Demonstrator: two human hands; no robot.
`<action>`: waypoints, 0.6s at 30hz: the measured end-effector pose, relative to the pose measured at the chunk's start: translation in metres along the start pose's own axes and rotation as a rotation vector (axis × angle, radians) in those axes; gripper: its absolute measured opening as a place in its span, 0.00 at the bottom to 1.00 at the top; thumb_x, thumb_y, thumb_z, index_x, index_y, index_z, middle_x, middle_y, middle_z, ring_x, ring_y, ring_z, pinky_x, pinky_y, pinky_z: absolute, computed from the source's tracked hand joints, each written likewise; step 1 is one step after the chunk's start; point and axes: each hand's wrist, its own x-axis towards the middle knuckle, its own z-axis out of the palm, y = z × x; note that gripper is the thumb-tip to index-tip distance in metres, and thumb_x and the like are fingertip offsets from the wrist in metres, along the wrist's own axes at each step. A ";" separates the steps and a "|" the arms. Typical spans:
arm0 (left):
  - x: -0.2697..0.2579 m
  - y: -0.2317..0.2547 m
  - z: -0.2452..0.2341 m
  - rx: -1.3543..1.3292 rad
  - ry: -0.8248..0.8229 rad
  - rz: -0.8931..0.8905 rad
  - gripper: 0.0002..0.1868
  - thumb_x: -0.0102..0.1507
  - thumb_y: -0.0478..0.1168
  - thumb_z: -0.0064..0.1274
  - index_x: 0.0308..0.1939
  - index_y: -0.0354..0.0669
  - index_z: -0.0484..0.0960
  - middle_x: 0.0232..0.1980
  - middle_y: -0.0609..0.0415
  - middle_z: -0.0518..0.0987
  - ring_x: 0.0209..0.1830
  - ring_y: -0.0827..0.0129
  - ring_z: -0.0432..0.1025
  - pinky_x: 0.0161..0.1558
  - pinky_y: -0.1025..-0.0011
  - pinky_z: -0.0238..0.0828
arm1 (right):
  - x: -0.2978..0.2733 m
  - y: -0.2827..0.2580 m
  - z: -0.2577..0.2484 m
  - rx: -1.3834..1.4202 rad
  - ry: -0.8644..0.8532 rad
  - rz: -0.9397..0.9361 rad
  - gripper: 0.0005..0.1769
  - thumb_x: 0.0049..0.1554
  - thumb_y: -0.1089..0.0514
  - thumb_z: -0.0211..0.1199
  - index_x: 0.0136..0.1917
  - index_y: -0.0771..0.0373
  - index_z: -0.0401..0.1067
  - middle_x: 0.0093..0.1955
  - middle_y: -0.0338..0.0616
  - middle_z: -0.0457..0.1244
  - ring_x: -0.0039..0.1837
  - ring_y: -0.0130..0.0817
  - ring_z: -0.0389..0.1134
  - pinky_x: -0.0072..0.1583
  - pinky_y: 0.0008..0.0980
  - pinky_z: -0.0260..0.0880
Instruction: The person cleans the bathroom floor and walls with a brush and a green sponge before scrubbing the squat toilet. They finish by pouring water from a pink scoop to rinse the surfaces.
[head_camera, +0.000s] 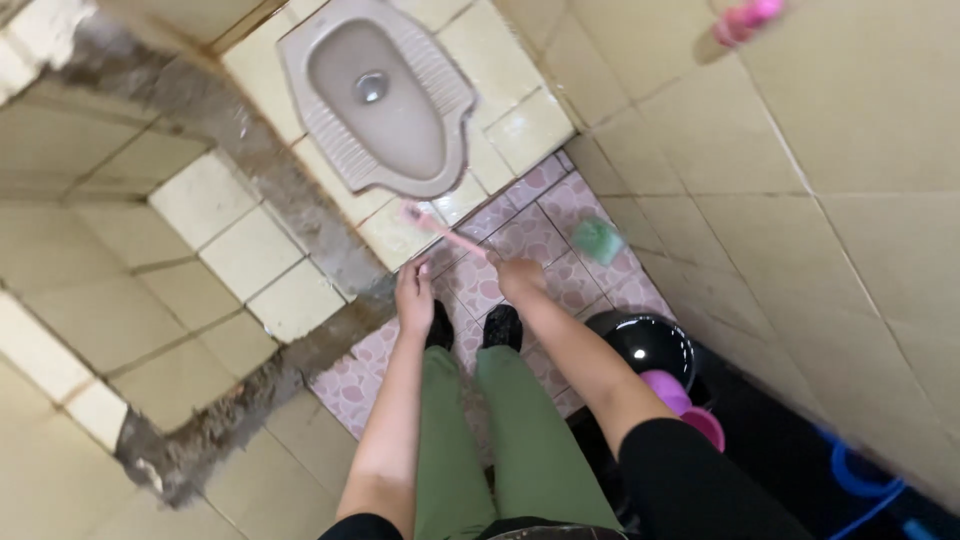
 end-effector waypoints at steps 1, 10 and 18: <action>-0.006 -0.005 -0.007 -0.007 0.022 -0.027 0.14 0.73 0.40 0.43 0.57 0.39 0.79 0.56 0.42 0.79 0.58 0.50 0.73 0.61 0.62 0.67 | 0.008 -0.006 0.008 -0.029 0.113 -0.069 0.21 0.70 0.46 0.43 0.71 0.45 0.70 0.57 0.49 0.70 0.58 0.47 0.71 0.57 0.48 0.70; -0.038 -0.086 -0.031 0.030 -0.011 -0.161 0.19 0.72 0.46 0.43 0.59 0.38 0.78 0.58 0.39 0.77 0.59 0.46 0.72 0.61 0.59 0.67 | -0.013 -0.013 0.014 -0.272 -0.048 -0.063 0.36 0.64 0.63 0.43 0.82 0.36 0.53 0.58 0.48 0.69 0.59 0.45 0.72 0.58 0.45 0.72; -0.032 -0.124 -0.020 -0.086 -0.100 -0.167 0.20 0.71 0.49 0.46 0.59 0.38 0.77 0.57 0.39 0.76 0.57 0.46 0.73 0.58 0.59 0.70 | -0.016 -0.085 0.014 -0.394 -0.061 -0.035 0.39 0.63 0.63 0.46 0.84 0.41 0.46 0.59 0.48 0.69 0.59 0.45 0.73 0.57 0.44 0.74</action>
